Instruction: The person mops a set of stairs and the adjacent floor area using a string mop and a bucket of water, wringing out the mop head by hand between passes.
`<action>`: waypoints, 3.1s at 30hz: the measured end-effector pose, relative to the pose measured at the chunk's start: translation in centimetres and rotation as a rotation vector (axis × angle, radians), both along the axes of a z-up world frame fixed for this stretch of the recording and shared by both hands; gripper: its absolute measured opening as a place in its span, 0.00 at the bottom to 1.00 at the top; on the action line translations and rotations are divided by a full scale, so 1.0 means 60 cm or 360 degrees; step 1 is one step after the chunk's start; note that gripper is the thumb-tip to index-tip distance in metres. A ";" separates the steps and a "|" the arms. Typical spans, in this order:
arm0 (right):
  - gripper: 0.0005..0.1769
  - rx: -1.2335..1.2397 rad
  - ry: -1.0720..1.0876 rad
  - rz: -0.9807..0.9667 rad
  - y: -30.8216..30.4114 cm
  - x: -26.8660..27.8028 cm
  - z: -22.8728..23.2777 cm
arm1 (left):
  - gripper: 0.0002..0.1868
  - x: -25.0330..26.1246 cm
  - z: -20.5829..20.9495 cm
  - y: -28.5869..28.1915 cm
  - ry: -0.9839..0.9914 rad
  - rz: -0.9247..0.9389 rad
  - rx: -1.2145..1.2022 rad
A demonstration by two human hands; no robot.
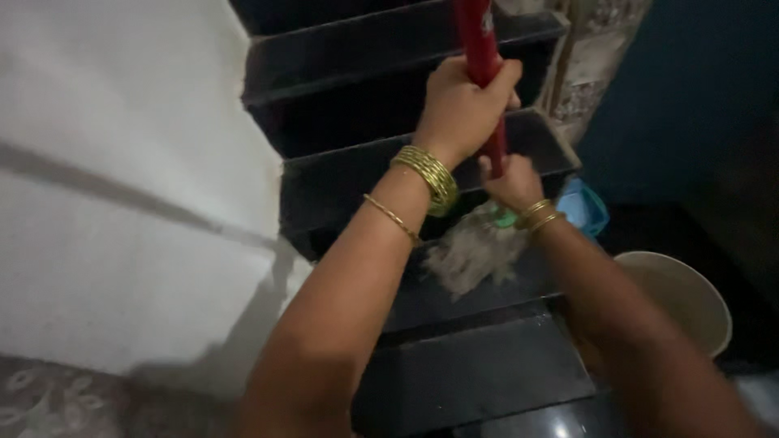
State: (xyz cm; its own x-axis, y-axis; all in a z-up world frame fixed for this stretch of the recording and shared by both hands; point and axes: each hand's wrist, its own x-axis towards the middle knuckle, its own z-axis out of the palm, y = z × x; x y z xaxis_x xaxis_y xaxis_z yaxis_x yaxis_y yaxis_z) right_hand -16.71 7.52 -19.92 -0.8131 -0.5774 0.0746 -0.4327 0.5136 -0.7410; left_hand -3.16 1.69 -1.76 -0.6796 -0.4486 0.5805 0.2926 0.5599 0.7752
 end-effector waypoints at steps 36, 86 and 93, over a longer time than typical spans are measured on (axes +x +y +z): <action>0.20 -0.1017 -0.0194 0.1201 -0.291 0.290 -0.048 | 0.23 0.156 0.075 -0.049 -0.0715 0.0814 -0.0913; 0.23 -0.0978 -0.0871 0.1127 -0.287 0.318 -0.148 | 0.26 0.192 0.017 -0.121 -0.0788 0.1094 -0.0470; 0.22 -0.1125 -0.1412 0.1299 -0.324 0.367 -0.348 | 0.29 0.230 0.029 -0.147 -0.0893 0.1167 -0.0557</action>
State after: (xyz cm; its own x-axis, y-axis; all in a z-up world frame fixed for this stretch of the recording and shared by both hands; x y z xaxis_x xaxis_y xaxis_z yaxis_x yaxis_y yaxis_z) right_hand 5.32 -11.92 -40.82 -0.1986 -0.9617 0.1891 0.3193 -0.2459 -0.9152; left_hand 10.63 -7.12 -0.04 -0.5193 -0.7332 0.4390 -0.5780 0.6797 0.4516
